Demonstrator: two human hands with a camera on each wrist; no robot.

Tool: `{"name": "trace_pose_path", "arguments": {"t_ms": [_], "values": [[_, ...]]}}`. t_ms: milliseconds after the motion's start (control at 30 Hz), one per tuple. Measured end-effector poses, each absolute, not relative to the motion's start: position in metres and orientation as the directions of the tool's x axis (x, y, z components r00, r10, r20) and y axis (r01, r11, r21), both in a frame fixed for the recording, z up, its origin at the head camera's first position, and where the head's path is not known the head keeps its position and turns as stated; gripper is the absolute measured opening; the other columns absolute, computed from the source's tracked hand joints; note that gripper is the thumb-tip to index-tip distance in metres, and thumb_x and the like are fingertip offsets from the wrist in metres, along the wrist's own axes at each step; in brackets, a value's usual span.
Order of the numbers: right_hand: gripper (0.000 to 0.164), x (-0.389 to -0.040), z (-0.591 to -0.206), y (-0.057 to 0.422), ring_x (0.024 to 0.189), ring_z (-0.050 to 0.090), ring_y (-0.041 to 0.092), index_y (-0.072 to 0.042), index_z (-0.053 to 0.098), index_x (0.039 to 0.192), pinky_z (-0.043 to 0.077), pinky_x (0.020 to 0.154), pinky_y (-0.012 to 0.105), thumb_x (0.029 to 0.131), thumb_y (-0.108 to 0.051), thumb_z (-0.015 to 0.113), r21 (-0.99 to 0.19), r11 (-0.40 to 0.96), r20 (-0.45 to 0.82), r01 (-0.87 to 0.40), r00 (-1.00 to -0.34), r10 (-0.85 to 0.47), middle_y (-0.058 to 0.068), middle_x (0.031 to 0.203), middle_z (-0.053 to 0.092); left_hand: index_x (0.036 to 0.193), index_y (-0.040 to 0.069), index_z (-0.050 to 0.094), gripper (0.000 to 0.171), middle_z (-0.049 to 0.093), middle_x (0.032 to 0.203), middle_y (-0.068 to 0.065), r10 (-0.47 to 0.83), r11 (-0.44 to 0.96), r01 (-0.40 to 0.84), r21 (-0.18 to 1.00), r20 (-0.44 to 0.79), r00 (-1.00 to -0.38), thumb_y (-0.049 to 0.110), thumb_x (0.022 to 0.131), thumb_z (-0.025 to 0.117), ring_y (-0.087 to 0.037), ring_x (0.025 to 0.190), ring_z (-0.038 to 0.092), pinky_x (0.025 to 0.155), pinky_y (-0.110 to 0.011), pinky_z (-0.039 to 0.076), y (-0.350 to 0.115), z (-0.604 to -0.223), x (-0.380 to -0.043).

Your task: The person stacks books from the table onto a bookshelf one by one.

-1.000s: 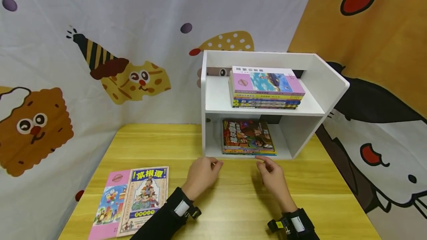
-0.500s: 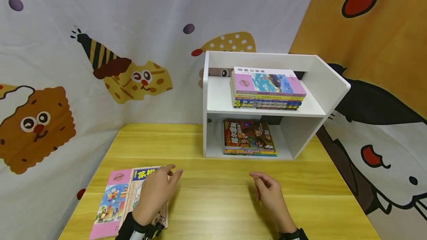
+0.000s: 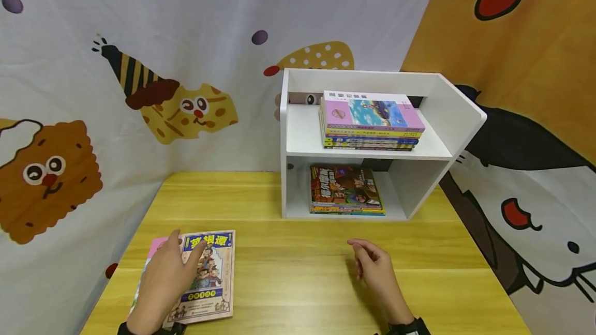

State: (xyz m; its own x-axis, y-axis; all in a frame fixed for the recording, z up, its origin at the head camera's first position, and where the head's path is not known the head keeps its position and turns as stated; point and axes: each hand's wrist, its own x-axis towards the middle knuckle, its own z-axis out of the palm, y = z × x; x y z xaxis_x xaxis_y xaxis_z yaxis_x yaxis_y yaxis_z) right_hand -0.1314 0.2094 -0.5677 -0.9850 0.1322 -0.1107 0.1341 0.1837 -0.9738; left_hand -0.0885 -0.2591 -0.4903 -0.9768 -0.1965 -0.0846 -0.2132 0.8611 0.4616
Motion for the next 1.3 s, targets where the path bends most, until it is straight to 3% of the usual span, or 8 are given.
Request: {"name": "trace_pose_path", "arguments": {"t_ms": [200,300,433,533,700,933,1133,1300], "values": [[0.028,-0.130,-0.569,0.206,0.056,0.055,0.015,-0.001,0.078,0.129,0.053,0.049,0.032,0.114,-0.019,0.063,-0.976,0.167,-0.123,0.142,-0.985,0.117,0.005,0.075,0.060,0.162,-0.023,0.026,0.109,0.037,0.161,-0.051,-0.181,0.873,-0.236,0.426,-0.164,-0.970,0.071,0.110,0.047,-0.069,0.141,0.047,0.112,-0.079,0.045,-0.277,-0.510,-0.085],[0.027,-0.129,-0.571,0.206,0.057,0.054,0.015,-0.001,0.077,0.129,0.053,0.050,0.032,0.115,-0.019,0.062,-0.975,0.153,-0.145,0.162,-0.982,0.117,0.005,0.076,0.059,0.158,-0.024,0.034,0.108,0.040,0.157,-0.052,-0.185,0.876,-0.245,0.415,-0.181,-0.966,0.071,0.110,0.048,-0.070,0.139,0.049,0.110,-0.078,0.047,-0.283,-0.520,-0.087],[0.027,-0.127,-0.573,0.205,0.057,0.054,0.015,-0.001,0.077,0.129,0.053,0.050,0.032,0.114,-0.018,0.064,-0.977,0.131,-0.151,0.166,-0.981,0.120,0.007,0.077,0.059,0.142,-0.028,0.049,0.105,0.050,0.139,-0.053,-0.190,0.890,-0.257,0.377,-0.206,-0.960,0.071,0.106,0.057,-0.066,0.120,0.060,0.096,-0.074,0.054,-0.288,-0.534,-0.090],[0.027,-0.126,-0.573,0.204,0.056,0.053,0.016,0.000,0.077,0.130,0.053,0.050,0.032,0.113,-0.017,0.065,-0.979,0.122,-0.146,0.161,-0.982,0.117,0.009,0.077,0.060,0.129,-0.028,0.054,0.108,0.054,0.124,-0.049,-0.201,0.901,-0.264,0.346,-0.208,-0.957,0.075,0.099,0.066,-0.057,0.103,0.064,0.086,-0.069,0.057,-0.290,-0.543,-0.093],[0.027,-0.125,-0.574,0.204,0.055,0.053,0.016,0.000,0.076,0.131,0.053,0.050,0.033,0.114,-0.017,0.063,-0.978,0.130,-0.149,0.165,-0.982,0.119,0.009,0.078,0.060,0.125,-0.027,0.054,0.110,0.054,0.121,-0.046,-0.225,0.898,-0.287,0.334,-0.212,-0.951,0.074,0.091,0.078,-0.043,0.089,0.063,0.078,-0.061,0.058,-0.288,-0.550,-0.100],[0.027,-0.125,-0.570,0.203,0.055,0.053,0.016,-0.001,0.077,0.130,0.054,0.050,0.033,0.113,-0.017,0.063,-0.978,0.124,-0.151,0.166,-0.982,0.118,0.008,0.078,0.060,0.131,-0.021,0.047,0.100,0.060,0.107,-0.033,-0.243,0.827,-0.329,0.456,-0.237,-0.941,0.061,0.090,0.087,-0.034,0.080,0.061,0.069,-0.047,0.053,-0.280,-0.547,-0.106],[0.026,-0.125,-0.568,0.203,0.056,0.053,0.016,0.000,0.076,0.130,0.054,0.050,0.033,0.113,-0.016,0.063,-0.978,0.120,-0.155,0.169,-0.981,0.121,0.008,0.078,0.060,0.148,-0.010,0.029,0.083,0.063,0.092,-0.023,-0.193,0.771,-0.278,0.573,-0.207,-0.959,0.041,0.104,0.077,-0.028,0.074,0.061,0.062,-0.040,0.048,-0.269,-0.538,-0.104],[0.026,-0.126,-0.566,0.204,0.056,0.054,0.015,-0.001,0.077,0.130,0.054,0.050,0.032,0.114,-0.014,0.062,-0.977,0.139,-0.146,0.161,-0.983,0.114,0.010,0.079,0.061,0.146,0.000,0.031,0.065,0.062,0.086,-0.015,-0.169,0.731,-0.206,0.651,-0.120,-0.978,0.033,0.108,0.072,-0.024,0.070,0.058,0.059,-0.036,0.042,-0.257,-0.524,-0.103]]}}
